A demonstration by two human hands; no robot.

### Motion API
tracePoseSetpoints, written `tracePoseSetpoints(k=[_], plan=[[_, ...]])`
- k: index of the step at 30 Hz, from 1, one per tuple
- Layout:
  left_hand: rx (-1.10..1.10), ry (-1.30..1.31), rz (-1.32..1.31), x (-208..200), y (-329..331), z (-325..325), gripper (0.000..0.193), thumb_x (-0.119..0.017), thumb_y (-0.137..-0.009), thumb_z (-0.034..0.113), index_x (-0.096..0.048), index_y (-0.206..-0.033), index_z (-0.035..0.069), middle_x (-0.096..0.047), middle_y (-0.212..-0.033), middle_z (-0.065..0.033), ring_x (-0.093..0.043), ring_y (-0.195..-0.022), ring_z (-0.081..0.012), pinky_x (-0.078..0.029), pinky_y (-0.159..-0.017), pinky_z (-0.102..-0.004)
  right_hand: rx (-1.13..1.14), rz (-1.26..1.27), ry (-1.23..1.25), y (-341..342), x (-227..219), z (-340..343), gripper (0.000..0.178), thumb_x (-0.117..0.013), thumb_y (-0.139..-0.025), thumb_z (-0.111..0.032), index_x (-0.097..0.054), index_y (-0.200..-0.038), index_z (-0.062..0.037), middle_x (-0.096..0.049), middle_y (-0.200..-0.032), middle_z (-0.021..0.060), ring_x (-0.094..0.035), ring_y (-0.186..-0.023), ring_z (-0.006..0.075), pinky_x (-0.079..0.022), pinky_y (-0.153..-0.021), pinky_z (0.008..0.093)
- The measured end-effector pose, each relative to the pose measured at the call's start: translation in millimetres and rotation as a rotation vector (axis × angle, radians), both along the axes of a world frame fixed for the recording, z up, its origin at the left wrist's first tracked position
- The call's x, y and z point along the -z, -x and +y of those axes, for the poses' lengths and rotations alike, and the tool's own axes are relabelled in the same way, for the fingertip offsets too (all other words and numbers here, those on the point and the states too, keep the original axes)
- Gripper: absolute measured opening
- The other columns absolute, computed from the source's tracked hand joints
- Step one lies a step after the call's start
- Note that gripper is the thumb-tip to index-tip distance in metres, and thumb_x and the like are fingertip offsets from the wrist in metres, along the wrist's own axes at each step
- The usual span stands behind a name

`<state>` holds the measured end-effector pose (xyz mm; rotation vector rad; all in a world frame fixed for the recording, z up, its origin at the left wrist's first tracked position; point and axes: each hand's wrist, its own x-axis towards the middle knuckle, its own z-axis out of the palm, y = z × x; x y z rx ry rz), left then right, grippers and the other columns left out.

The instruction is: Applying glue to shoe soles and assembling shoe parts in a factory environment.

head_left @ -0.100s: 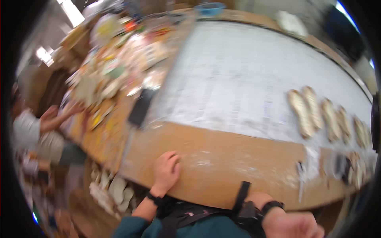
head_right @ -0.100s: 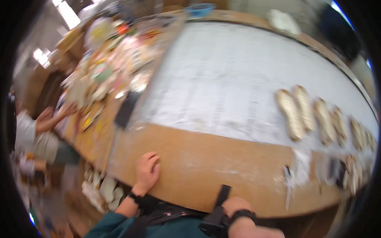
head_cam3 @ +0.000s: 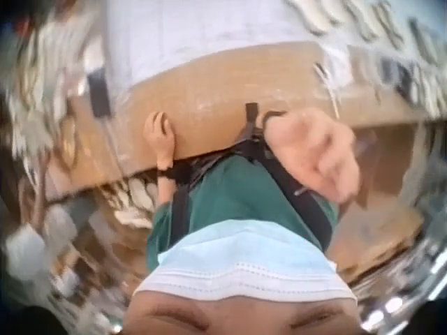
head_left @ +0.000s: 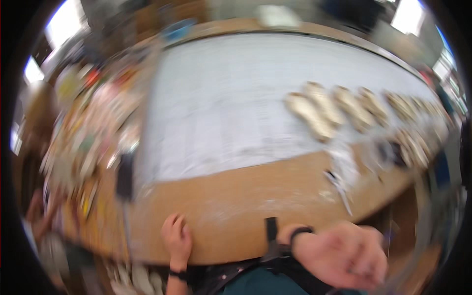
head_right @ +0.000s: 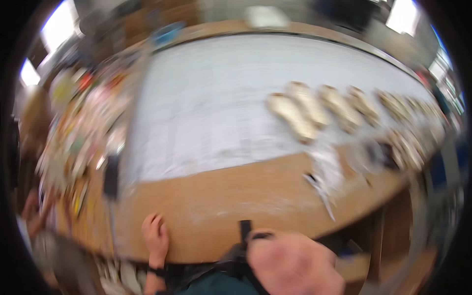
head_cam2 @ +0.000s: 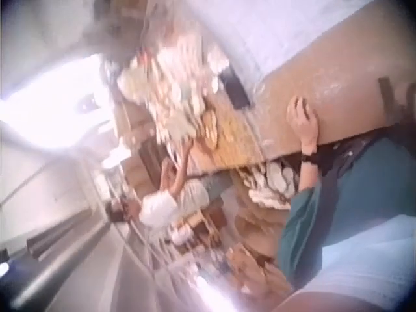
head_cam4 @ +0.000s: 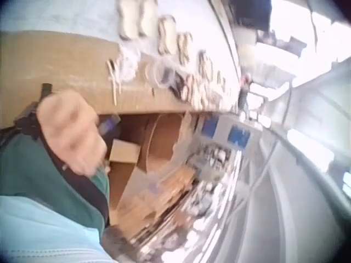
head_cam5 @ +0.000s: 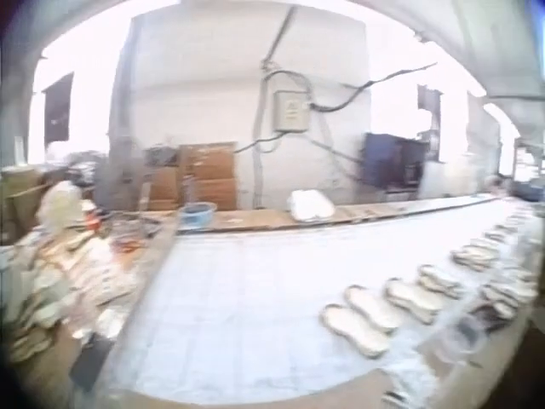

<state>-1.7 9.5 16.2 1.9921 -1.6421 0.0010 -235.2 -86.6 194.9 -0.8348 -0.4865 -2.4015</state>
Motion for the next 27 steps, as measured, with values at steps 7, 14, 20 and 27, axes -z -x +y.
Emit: tracePoseSetpoints(k=[7,14,20,27], plan=[[0.018,0.072,-0.029,-3,4,5,0.028,-0.055,-0.074,0.007,-0.054,-0.101,0.001,-0.048,-0.113,-0.0174,-0.045,-0.105,-0.0336,-0.035,-0.089,-0.0401,-0.2,0.747,-0.142,-25,22,-16,0.028,-0.041,-0.089,-0.032,-0.049,-0.09,-0.0044,-0.058,-0.087,0.0146,-0.054,-0.065,0.0173,-0.044,-0.061,0.0296],[0.054,0.036,0.052,14,-12,5,0.029,-0.058,-0.072,0.011,-0.054,-0.099,0.003,-0.048,-0.113,-0.0156,-0.042,-0.108,-0.0327,-0.031,-0.09,-0.0416,-0.652,1.221,-0.993,-24,80,-86,0.032,-0.042,-0.09,-0.031,-0.047,-0.107,-0.0046,-0.05,-0.115,0.0073,-0.052,-0.087,0.0136,-0.044,-0.07,0.0276],[0.066,0.08,0.109,9,-18,13,0.029,-0.059,-0.07,0.011,-0.055,-0.098,0.004,-0.048,-0.113,-0.0136,-0.042,-0.109,-0.0314,-0.031,-0.09,-0.0409,1.164,1.566,-1.113,81,188,-262,0.045,-0.062,-0.074,-0.028,-0.049,-0.104,0.0036,-0.057,-0.098,0.019,-0.055,-0.093,0.0267,-0.043,-0.079,0.0372],[0.047,0.05,0.132,7,-12,13,0.028,-0.059,-0.07,0.011,-0.056,-0.097,0.005,-0.049,-0.113,-0.013,-0.042,-0.109,-0.031,-0.031,-0.09,-0.0411,0.926,1.763,-1.957,130,189,-275,0.065,-0.072,-0.058,-0.023,-0.042,-0.109,0.0036,-0.046,-0.117,0.0205,-0.049,-0.103,0.0346,-0.042,-0.086,0.0372]])
